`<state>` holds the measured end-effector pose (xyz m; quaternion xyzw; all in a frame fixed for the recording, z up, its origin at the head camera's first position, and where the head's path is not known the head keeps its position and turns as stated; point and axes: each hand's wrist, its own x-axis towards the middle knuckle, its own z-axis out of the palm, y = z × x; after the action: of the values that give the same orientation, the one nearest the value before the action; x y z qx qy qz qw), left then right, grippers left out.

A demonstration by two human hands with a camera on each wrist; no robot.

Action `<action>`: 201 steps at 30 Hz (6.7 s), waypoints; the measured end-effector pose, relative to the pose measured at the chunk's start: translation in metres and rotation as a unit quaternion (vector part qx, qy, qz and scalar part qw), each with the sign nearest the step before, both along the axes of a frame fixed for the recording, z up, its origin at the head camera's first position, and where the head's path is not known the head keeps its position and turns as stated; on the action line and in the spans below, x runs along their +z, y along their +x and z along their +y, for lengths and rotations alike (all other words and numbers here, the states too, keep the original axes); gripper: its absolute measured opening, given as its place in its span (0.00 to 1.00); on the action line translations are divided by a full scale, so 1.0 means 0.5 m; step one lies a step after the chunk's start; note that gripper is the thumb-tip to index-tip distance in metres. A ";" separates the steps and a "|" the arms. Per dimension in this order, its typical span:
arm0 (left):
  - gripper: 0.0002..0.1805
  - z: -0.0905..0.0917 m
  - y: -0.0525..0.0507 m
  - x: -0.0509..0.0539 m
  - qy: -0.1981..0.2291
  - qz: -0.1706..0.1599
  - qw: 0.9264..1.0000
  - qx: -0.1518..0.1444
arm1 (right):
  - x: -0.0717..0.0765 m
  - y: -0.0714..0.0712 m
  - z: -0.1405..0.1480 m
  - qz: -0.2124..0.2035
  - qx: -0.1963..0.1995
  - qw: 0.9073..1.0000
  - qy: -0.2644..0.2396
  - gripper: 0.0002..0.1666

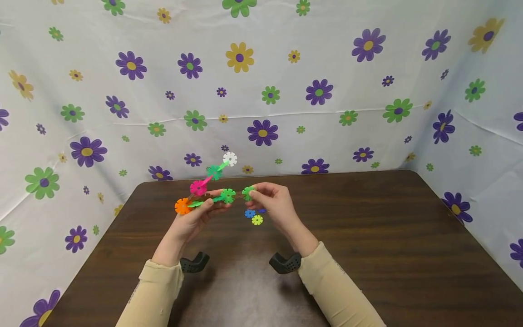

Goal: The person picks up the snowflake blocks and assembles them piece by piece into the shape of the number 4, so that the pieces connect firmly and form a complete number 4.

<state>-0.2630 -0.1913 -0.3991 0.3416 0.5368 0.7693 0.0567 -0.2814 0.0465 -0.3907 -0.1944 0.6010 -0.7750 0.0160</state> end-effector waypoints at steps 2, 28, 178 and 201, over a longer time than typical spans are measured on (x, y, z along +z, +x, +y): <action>0.17 -0.001 0.001 0.000 -0.007 -0.003 1.000 -0.002 | 0.007 0.001 0.002 0.003 0.004 1.000 0.004 0.06; 0.27 0.010 0.003 -0.006 -0.049 -0.008 0.998 -0.033 | 0.011 0.001 0.008 -0.016 0.015 1.000 -0.004 0.05; 0.24 0.047 0.002 -0.033 -0.014 0.038 0.999 0.029 | -0.048 0.020 -0.031 -0.161 0.415 0.877 -0.178 0.20; 0.33 0.023 0.028 0.004 -0.156 0.070 0.980 0.098 | -0.063 -0.006 -0.019 -0.162 0.393 0.897 -0.121 0.26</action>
<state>-0.2489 -0.1799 -0.3969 0.3273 0.6836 0.6523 -0.0046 -0.2843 0.0371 -0.4221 -0.2873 0.3663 -0.7931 0.3927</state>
